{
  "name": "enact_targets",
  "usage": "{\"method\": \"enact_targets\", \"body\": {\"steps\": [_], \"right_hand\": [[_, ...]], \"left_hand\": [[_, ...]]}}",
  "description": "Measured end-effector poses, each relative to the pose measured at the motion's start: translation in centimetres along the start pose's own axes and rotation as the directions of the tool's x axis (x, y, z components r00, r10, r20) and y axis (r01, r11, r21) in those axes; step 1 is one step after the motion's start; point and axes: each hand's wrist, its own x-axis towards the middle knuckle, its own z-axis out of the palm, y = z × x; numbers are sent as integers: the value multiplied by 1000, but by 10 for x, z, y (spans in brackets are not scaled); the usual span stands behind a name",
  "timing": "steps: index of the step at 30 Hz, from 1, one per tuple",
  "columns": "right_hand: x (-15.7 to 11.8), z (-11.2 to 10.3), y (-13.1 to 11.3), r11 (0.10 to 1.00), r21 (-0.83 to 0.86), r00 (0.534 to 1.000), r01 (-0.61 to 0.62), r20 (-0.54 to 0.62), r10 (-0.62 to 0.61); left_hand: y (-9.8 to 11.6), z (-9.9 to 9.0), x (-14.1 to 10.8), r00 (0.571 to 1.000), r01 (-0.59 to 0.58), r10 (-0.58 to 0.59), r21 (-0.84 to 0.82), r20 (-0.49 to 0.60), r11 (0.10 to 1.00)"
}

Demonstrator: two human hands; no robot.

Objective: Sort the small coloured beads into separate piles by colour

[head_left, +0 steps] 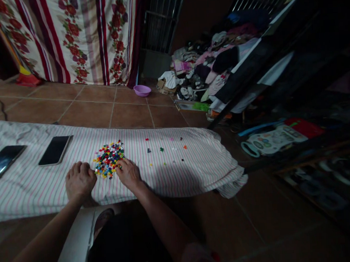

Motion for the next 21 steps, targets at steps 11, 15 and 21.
{"method": "enact_targets", "body": {"steps": [11,15,21], "right_hand": [[-15,0,20,924,344,984,-168,2,178],[-15,3,24,896,404,982,-183,30,187],[-12,5,27,883,422,976,-208,34,213]], "left_hand": [[-7,9,2,999,-27,28,40,-34,999],[-7,10,1,999,-26,27,36,-44,999],[-3,11,2,999,38,-36,46,-35,998]]}}
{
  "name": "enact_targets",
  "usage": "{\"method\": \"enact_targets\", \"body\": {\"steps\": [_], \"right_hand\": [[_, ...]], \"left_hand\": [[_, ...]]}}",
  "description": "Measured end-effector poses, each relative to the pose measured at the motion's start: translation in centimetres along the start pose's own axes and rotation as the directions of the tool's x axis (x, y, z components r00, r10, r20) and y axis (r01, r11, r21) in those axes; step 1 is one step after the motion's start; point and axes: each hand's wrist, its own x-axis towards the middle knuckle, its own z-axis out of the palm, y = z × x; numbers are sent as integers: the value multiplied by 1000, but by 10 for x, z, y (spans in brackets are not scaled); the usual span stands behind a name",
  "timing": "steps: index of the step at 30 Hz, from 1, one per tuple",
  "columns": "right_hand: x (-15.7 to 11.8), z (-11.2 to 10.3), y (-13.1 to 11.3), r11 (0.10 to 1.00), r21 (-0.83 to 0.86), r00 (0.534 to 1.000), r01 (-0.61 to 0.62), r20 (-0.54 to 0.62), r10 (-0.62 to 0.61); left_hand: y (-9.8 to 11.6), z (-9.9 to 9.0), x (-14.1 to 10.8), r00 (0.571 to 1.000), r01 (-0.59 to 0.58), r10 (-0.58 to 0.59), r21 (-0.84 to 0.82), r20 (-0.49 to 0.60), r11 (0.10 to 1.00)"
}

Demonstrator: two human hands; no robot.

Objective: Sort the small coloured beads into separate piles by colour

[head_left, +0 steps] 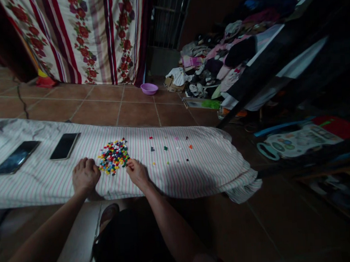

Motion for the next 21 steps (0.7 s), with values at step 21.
{"method": "enact_targets", "body": {"steps": [21], "right_hand": [[37,-63,17,986,165,947,-26,-311,77]], "left_hand": [[4,-13,-2,996,-69,70,-19,51,997]]}}
